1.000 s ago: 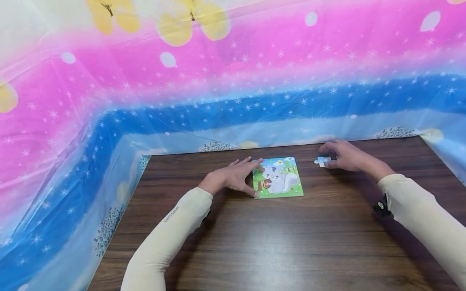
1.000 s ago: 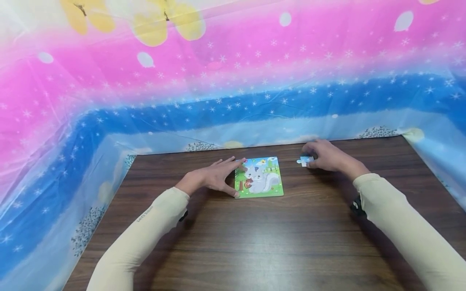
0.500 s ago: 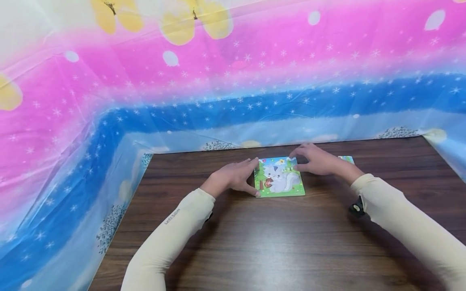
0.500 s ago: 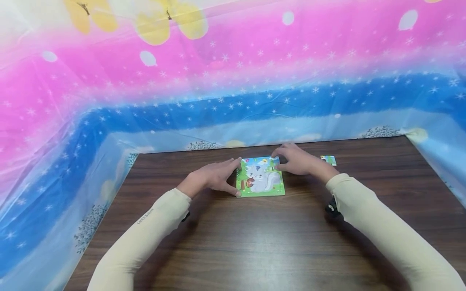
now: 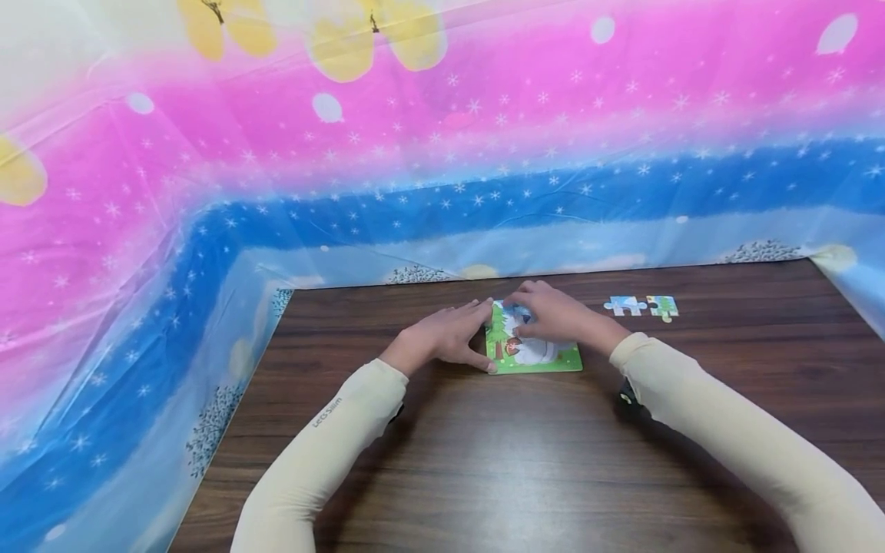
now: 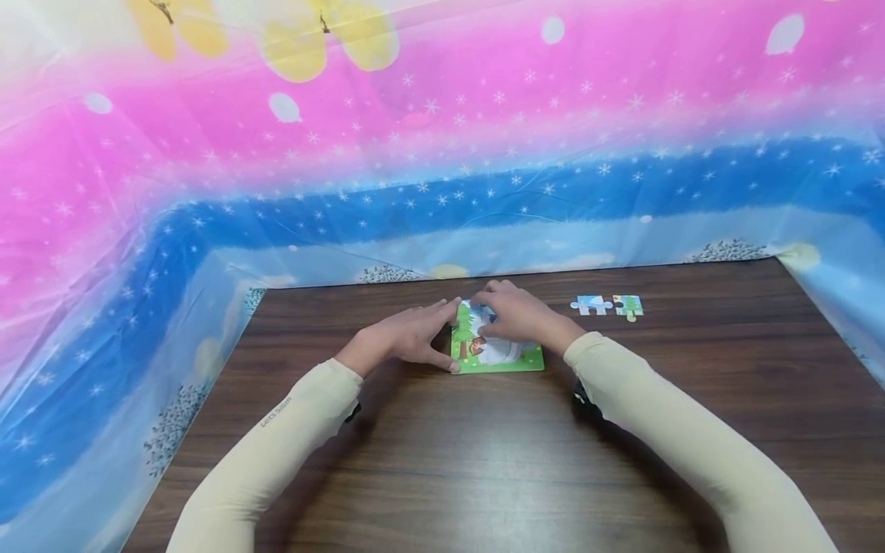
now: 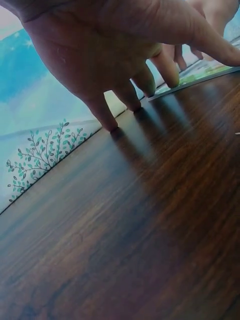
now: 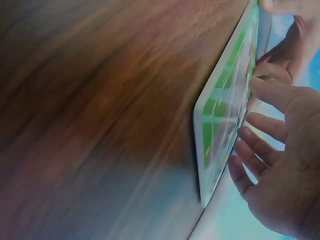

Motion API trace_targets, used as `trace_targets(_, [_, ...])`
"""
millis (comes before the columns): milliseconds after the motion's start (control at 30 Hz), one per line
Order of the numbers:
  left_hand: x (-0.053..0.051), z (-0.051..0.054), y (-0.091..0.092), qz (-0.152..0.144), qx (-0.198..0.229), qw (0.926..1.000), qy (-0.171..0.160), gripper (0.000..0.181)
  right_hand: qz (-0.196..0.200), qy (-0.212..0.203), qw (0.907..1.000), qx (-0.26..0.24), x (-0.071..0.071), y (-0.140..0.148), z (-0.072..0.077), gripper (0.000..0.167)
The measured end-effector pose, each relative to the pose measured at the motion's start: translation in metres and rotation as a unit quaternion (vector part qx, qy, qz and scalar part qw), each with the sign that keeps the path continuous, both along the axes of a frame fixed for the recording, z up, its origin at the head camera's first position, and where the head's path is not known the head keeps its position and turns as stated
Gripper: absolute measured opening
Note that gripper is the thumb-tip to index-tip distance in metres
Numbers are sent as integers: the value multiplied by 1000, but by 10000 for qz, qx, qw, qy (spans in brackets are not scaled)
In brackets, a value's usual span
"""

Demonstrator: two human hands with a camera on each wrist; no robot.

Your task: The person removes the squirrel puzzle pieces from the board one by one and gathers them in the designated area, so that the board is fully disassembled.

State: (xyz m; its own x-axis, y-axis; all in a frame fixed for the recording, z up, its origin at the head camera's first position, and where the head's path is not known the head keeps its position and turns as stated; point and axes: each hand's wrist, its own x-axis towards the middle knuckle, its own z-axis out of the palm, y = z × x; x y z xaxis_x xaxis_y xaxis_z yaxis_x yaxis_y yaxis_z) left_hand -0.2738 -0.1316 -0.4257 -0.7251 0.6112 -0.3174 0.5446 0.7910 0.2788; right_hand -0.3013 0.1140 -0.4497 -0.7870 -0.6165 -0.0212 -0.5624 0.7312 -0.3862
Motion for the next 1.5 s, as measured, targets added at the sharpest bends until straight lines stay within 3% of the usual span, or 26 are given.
trace_targets(333, [0, 0, -1, 28, -10, 10000, -75, 72, -344, -177, 9988, 294, -1, -23, 9, 56])
trace_targets(567, [0, 0, -1, 45, 0, 9999, -114, 104, -520, -418, 9976, 192, -5, -30, 12, 50])
trace_targets(767, [-1, 0, -1, 78, 28, 9999, -101, 88, -576, -521, 9969, -125, -9, -31, 12, 45])
trace_targets(933, [-1, -1, -1, 111, 31, 9999, -97, 95, -714, -592, 9952, -323, -9, -31, 10, 45])
trace_targets(1033, [-2, -2, -1, 104, 91, 9999, -100, 86, -745, -633, 9942, -459, -9, -31, 9, 49])
trace_targets(1167, [-2, -4, -1, 89, 211, 9997, -126, 79, -702, -575, 9941, -593, -9, -28, 6, 52])
trace_targets(1333, [-2, -4, -2, 110, 185, 9997, -105, 86, -495, -408, 9954, -706, -12, -22, 2, 48])
trace_targets(1500, [-2, -5, -3, 113, 193, 9997, -106, 96, -392, -87, 9984, -396, -13, -22, 4, 45])
